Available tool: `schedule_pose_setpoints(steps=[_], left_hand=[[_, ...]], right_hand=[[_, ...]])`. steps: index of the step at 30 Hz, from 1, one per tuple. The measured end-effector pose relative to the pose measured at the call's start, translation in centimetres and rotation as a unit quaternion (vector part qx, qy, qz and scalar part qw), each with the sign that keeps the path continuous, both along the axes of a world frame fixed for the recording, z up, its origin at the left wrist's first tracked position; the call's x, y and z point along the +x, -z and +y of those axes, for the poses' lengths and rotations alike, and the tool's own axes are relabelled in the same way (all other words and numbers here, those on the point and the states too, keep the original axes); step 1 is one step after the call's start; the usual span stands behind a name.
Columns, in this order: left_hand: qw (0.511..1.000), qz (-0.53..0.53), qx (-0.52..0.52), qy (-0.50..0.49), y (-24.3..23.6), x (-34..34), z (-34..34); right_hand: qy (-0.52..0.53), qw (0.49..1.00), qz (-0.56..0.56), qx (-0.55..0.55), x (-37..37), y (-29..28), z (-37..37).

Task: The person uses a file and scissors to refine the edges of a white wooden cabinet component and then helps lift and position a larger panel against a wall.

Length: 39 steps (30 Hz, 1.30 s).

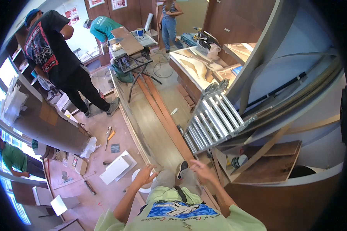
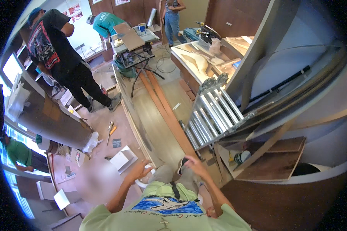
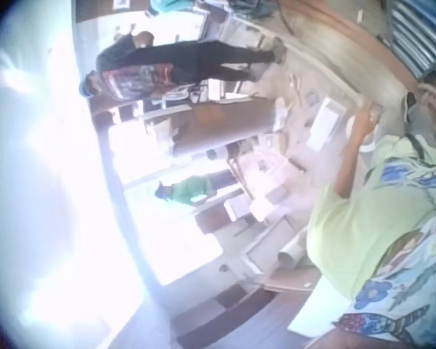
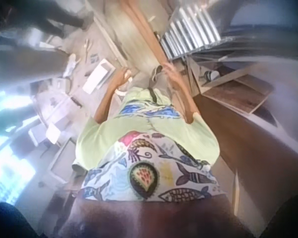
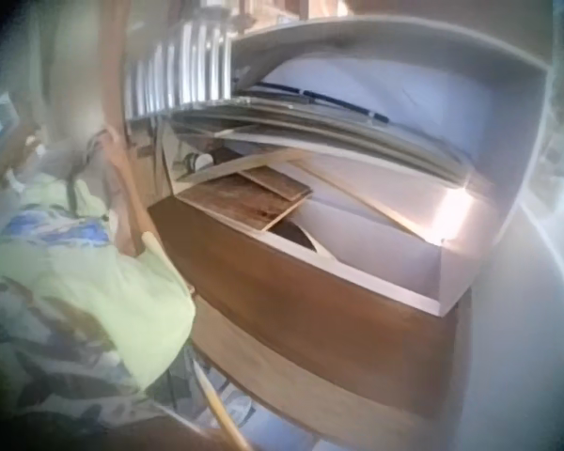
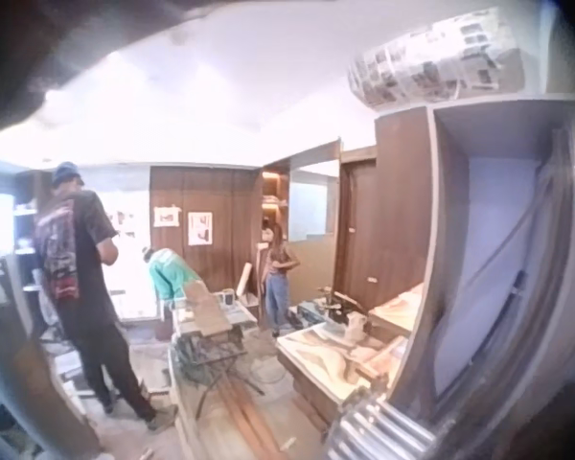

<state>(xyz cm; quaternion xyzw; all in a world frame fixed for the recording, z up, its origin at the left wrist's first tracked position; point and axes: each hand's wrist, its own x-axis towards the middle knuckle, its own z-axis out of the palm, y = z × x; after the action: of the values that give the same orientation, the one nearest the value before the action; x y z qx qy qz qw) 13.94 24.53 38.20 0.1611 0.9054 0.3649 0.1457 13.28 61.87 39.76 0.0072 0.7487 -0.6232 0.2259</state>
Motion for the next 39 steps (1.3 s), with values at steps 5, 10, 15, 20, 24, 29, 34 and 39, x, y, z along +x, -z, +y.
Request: schedule_pose_setpoints(steps=[5,10,15,20,24,29,34,39], left_hand=[[0.979,0.033,0.073,-0.185,6.2,0.3,2.7],[0.978,0.084,0.121,-0.149,19.5,-7.5,12.9],[0.962,0.115,0.179,0.168,11.3,-13.7,26.6],[0.945,0.137,0.159,0.250,8.5,-17.1,32.0],[0.959,0.073,0.111,0.250,4.9,-15.9,32.4],[0.960,0.096,0.159,0.212,5.9,-15.7,32.3],[0.969,0.130,0.141,0.156,0.6,-17.7,31.0],[0.964,0.210,0.151,0.056,-0.6,-19.1,27.3]], right_hand=[[-0.182,0.977,-0.040,-0.100,-1.6,12.9,0.3],[-0.024,0.999,0.039,-0.017,-7.4,26.6,4.1],[0.150,0.981,0.063,-0.110,-6.1,22.1,11.4],[0.150,0.986,0.067,-0.012,-3.9,23.5,18.6],[0.155,0.985,0.037,0.062,-1.0,27.9,22.2],[0.115,0.993,-0.007,-0.022,-2.2,31.4,19.8],[-0.018,0.999,-0.009,-0.027,-8.8,24.9,15.1],[-0.061,0.993,-0.007,-0.101,-16.7,21.5,10.7]])
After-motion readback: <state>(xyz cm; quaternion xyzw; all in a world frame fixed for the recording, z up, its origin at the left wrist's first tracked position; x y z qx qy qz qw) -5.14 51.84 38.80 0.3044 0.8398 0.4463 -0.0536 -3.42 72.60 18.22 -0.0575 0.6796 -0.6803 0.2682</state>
